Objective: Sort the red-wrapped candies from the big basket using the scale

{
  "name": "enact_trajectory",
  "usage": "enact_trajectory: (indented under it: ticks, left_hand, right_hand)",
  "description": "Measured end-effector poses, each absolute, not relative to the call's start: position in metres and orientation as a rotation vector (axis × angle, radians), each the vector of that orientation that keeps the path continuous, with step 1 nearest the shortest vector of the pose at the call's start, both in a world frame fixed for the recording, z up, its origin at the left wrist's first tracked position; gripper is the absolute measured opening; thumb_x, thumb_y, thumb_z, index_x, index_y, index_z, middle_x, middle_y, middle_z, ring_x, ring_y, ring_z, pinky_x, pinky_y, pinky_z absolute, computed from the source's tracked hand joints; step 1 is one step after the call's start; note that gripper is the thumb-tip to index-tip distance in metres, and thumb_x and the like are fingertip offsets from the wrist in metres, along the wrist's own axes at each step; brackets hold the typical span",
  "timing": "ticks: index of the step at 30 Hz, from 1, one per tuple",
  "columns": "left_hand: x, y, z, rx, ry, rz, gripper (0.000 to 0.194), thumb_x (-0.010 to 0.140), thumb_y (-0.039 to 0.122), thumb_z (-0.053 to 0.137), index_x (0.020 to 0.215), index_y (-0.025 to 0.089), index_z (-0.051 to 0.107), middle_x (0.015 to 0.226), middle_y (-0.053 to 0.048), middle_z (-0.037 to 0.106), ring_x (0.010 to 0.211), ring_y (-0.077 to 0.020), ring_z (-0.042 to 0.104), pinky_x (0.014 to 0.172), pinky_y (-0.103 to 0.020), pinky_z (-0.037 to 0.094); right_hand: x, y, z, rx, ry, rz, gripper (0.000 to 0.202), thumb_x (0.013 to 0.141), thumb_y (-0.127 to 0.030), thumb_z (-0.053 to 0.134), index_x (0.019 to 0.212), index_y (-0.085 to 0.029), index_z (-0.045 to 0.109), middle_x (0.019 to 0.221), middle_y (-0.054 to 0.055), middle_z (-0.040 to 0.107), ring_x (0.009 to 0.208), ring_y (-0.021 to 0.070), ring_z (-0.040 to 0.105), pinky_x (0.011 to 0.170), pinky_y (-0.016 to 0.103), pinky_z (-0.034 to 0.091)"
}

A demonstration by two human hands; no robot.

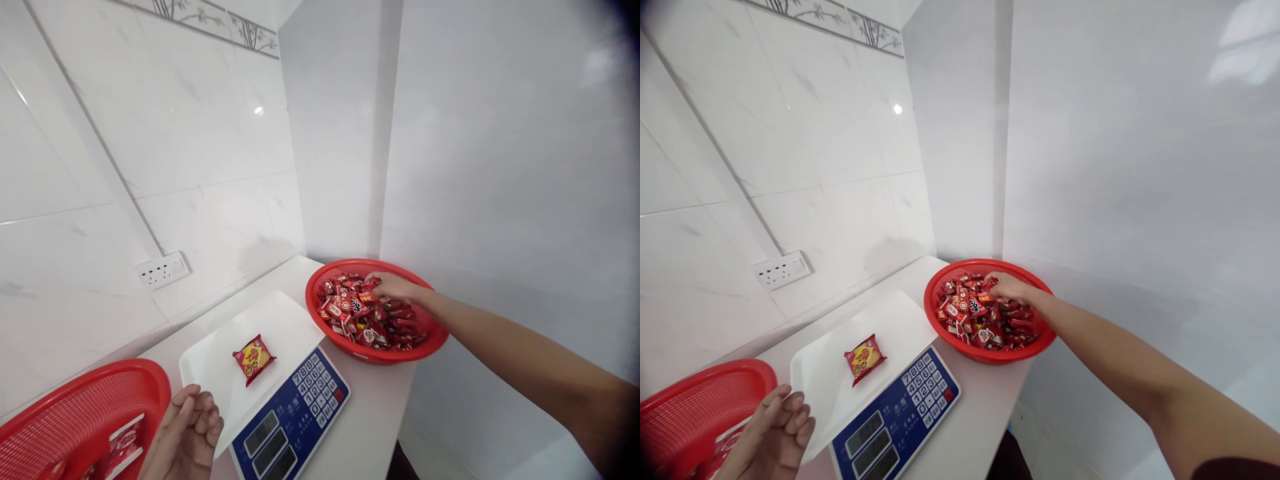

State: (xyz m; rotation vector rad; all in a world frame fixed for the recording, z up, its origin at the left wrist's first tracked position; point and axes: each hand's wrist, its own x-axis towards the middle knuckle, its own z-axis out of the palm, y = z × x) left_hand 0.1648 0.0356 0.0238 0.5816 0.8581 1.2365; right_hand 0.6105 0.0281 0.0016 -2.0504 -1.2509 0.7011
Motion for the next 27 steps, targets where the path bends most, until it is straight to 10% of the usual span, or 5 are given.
enact_trajectory:
  ticks: [9, 18, 27]
  left_hand:
    - [0.163, 0.035, 0.027, 0.565, 0.871, 1.264, 0.044, 0.028, 0.026, 0.087, 0.066, 0.02, 0.065, 0.058, 0.001, 0.064, 0.054, -0.0105, 0.059, 0.05, -0.017, 0.053]
    - [0.165, 0.034, 0.028, 0.587, 0.865, 1.249, 0.044, 0.031, 0.028, 0.087, 0.068, 0.02, 0.066, 0.06, 0.001, 0.065, 0.055, -0.01, 0.059, 0.052, -0.017, 0.053]
    - [0.164, 0.035, 0.025, 0.596, 0.869, 1.246, 0.042, 0.033, 0.028, 0.087, 0.068, 0.02, 0.065, 0.059, 0.002, 0.062, 0.055, -0.0096, 0.057, 0.05, -0.016, 0.052]
  right_hand:
    - [0.603, 0.032, 0.029, -1.637, -1.065, 0.915, 0.032, 0.069, -0.032, 0.07, 0.096, -0.02, 0.057, 0.088, 0.002, 0.066, 0.069, 0.0121, 0.062, 0.062, 0.022, 0.052]
    - [0.616, 0.023, 0.019, -1.621, -0.953, 0.947, 0.03, 0.066, -0.015, 0.07, 0.093, -0.02, 0.058, 0.073, -0.001, 0.064, 0.057, 0.0117, 0.06, 0.052, 0.023, 0.054]
    - [0.625, 0.021, 0.034, -1.596, -1.127, 0.896, 0.027, 0.076, -0.036, 0.06, 0.1, -0.023, 0.057, 0.092, 0.004, 0.068, 0.082, 0.0174, 0.064, 0.074, 0.031, 0.054]
